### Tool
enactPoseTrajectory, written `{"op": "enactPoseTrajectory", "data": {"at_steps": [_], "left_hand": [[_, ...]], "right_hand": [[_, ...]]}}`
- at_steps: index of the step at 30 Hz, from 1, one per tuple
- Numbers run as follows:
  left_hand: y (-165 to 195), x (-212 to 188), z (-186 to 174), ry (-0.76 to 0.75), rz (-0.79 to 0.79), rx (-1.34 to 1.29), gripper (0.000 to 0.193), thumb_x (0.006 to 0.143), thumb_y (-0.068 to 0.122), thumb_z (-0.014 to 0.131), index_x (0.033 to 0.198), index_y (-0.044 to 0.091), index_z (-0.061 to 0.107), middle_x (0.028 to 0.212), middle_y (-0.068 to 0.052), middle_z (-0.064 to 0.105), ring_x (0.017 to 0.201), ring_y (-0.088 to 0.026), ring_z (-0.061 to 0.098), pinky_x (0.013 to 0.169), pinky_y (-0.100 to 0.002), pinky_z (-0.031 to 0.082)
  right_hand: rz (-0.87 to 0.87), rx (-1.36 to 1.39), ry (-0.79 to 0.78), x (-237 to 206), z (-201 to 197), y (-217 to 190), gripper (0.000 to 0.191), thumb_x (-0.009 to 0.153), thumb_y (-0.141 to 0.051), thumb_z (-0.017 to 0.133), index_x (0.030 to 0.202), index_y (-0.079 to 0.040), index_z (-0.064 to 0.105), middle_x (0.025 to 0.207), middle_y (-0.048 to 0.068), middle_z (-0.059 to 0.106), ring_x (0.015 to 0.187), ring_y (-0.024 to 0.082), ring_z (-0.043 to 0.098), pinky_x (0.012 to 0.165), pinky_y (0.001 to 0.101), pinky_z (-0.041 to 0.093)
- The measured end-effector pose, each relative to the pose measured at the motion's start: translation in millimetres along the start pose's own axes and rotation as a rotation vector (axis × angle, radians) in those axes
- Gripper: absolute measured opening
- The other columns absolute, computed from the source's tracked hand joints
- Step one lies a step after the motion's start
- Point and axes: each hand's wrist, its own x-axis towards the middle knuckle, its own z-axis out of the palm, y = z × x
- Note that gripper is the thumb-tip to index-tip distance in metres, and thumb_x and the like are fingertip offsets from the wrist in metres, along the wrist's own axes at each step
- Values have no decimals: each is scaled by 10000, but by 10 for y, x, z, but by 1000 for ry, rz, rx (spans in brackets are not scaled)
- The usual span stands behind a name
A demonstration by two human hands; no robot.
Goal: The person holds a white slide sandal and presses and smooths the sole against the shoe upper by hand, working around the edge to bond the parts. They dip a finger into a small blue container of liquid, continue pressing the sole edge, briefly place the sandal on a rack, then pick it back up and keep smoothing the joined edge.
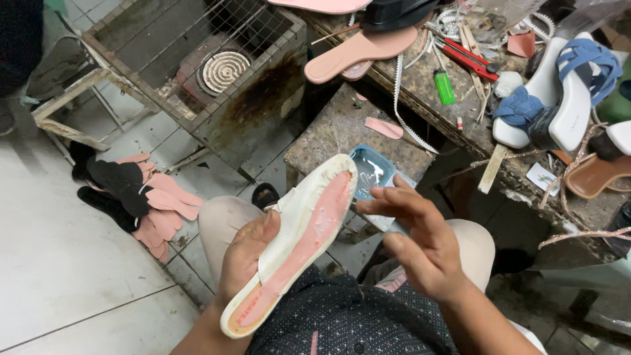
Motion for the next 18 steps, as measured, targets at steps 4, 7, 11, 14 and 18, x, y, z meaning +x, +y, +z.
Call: {"op": "enactPoseTrajectory", "data": {"at_steps": [4,7,11,14,18], "left_hand": [[-55,-39,140,-10,-74,-36,503,996,307,555,1299,-93,590,1168,-177,720,1026,-222,724,922,-344,564],[-67,-69,151,-77,-64,1,498,1036,317,575,1300,-104,605,1166,-180,716,1033,-216,707,927,-344,548],[-46,-130,120,-119,-26,60,462,1060,288,599,1281,-116,641,1149,-177,720,1027,-199,685,913,-327,524],[-19,-155,124,-147,-15,139,463,1069,275,610,1291,-131,650,1140,-167,720,1012,-183,665,885,-307,510],[60,-174,137,-200,-11,307,501,987,279,602,1298,-113,631,1223,-137,729,1068,-152,667,925,-267,501]], "right_hand": [[-84,-63,-75,111,223,-203,833,1065,-431,554,1605,70,163,1682,204,321,1573,347,309,1334,547,-100],[-262,-556,-66,178,346,-213,933,1014,-570,485,1599,58,118,1613,215,374,1584,328,108,1278,551,-120],[-335,-684,-44,103,343,-195,937,1024,-565,497,1632,33,108,1568,158,523,1627,285,134,1297,549,-157],[-321,-668,-6,73,304,-144,912,1058,-566,479,1631,33,99,1570,188,518,1640,291,130,1300,554,-166],[-324,-595,12,35,292,-181,805,1045,-525,474,1602,-8,207,1494,148,612,1635,257,272,1327,536,-145]]}}
